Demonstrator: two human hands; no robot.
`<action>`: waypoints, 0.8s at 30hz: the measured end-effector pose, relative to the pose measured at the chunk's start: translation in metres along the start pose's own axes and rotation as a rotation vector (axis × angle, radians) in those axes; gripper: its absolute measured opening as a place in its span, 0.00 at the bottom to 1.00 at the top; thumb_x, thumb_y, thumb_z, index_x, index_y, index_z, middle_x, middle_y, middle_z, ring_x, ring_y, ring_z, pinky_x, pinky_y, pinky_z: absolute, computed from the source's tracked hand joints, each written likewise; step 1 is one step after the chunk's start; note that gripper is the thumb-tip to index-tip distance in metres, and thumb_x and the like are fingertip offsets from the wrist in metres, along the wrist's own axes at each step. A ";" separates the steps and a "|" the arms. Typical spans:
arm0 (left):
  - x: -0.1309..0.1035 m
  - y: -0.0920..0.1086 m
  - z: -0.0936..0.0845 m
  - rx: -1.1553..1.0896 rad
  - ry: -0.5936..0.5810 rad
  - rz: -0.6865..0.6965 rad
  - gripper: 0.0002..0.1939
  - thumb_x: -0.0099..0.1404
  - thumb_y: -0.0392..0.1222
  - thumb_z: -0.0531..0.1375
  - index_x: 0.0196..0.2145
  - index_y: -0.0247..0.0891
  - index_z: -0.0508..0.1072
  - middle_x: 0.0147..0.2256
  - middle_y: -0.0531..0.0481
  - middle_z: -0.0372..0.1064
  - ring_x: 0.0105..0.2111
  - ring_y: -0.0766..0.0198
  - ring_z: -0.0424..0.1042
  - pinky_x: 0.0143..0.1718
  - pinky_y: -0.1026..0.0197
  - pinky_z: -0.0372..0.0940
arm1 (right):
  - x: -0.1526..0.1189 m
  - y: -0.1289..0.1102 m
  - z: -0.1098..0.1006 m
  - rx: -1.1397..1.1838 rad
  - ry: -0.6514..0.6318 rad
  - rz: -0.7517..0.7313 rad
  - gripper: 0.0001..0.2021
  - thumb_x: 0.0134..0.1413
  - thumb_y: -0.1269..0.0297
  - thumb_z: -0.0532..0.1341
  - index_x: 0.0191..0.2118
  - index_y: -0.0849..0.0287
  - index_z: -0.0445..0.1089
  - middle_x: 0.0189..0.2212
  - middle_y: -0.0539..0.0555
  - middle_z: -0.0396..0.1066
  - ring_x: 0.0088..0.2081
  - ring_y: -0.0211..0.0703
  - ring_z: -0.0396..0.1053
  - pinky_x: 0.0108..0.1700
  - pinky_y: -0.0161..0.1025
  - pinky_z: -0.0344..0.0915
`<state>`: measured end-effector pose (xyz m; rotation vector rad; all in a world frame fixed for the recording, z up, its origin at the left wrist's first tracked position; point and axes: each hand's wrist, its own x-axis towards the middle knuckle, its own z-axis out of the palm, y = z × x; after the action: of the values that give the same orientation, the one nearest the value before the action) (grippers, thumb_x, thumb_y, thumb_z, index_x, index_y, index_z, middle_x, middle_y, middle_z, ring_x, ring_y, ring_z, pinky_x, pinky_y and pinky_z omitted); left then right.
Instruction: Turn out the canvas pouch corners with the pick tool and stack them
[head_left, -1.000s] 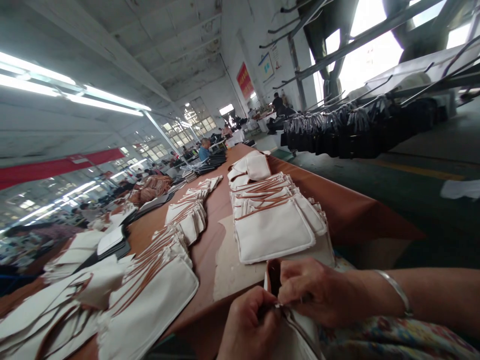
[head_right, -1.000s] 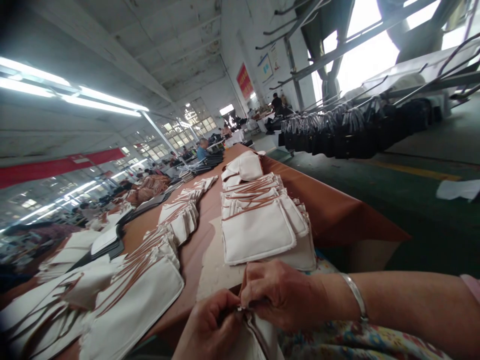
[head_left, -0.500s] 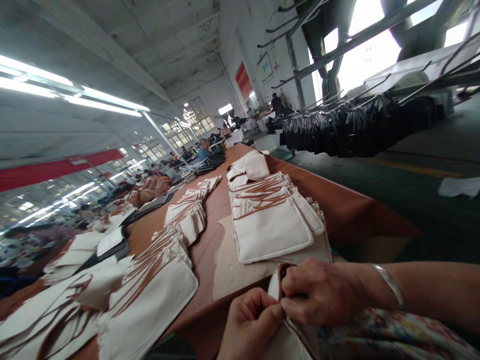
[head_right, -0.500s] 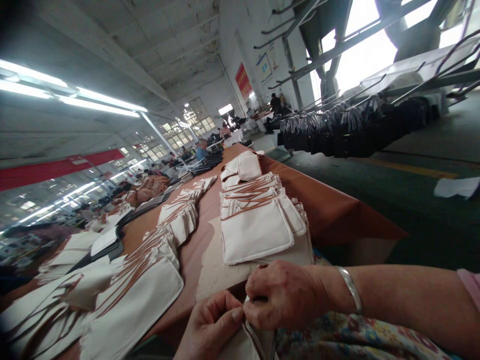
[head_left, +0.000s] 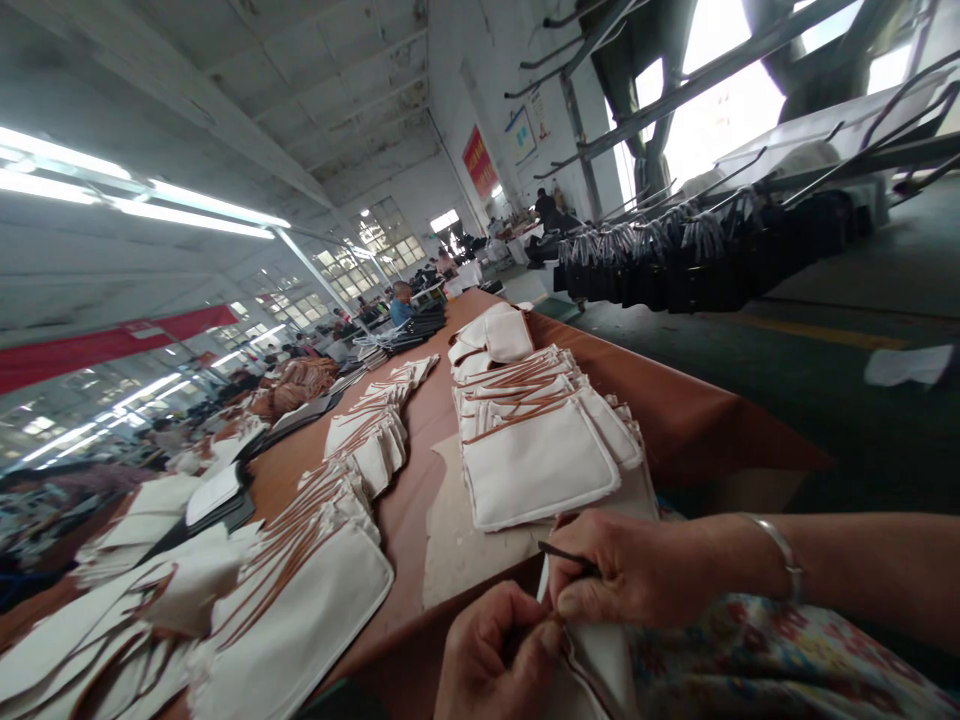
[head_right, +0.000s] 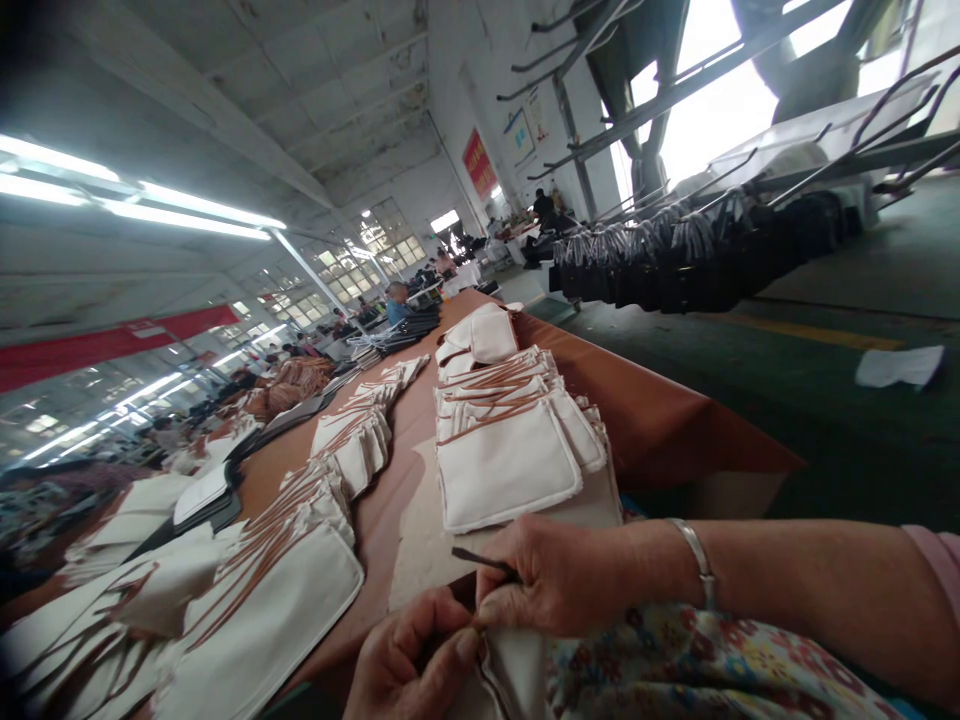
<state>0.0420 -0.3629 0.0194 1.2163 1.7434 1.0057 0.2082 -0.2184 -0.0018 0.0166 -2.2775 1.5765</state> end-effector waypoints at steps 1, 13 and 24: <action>0.001 -0.001 0.001 -0.079 -0.024 -0.021 0.26 0.53 0.65 0.66 0.23 0.37 0.67 0.21 0.56 0.56 0.22 0.69 0.51 0.23 0.65 0.45 | -0.001 0.002 0.003 -0.018 0.024 -0.011 0.08 0.57 0.64 0.61 0.33 0.65 0.72 0.27 0.49 0.66 0.30 0.36 0.61 0.32 0.31 0.59; 0.005 -0.003 0.010 0.254 0.175 0.262 0.15 0.60 0.49 0.65 0.22 0.38 0.70 0.20 0.55 0.59 0.22 0.68 0.55 0.24 0.64 0.49 | 0.007 0.007 -0.007 0.271 -0.051 0.128 0.10 0.56 0.63 0.63 0.29 0.66 0.71 0.21 0.45 0.58 0.23 0.29 0.51 0.23 0.28 0.50; -0.009 -0.011 0.008 0.262 0.309 0.530 0.01 0.62 0.38 0.64 0.32 0.42 0.75 0.31 0.50 0.65 0.27 0.65 0.64 0.30 0.65 0.59 | 0.003 0.008 -0.008 0.314 -0.061 0.407 0.15 0.54 0.55 0.66 0.36 0.65 0.77 0.17 0.45 0.63 0.14 0.28 0.51 0.15 0.28 0.48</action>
<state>0.0474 -0.3724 0.0072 1.8335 1.8719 1.3553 0.2063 -0.2078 -0.0060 -0.3411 -2.1477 2.1533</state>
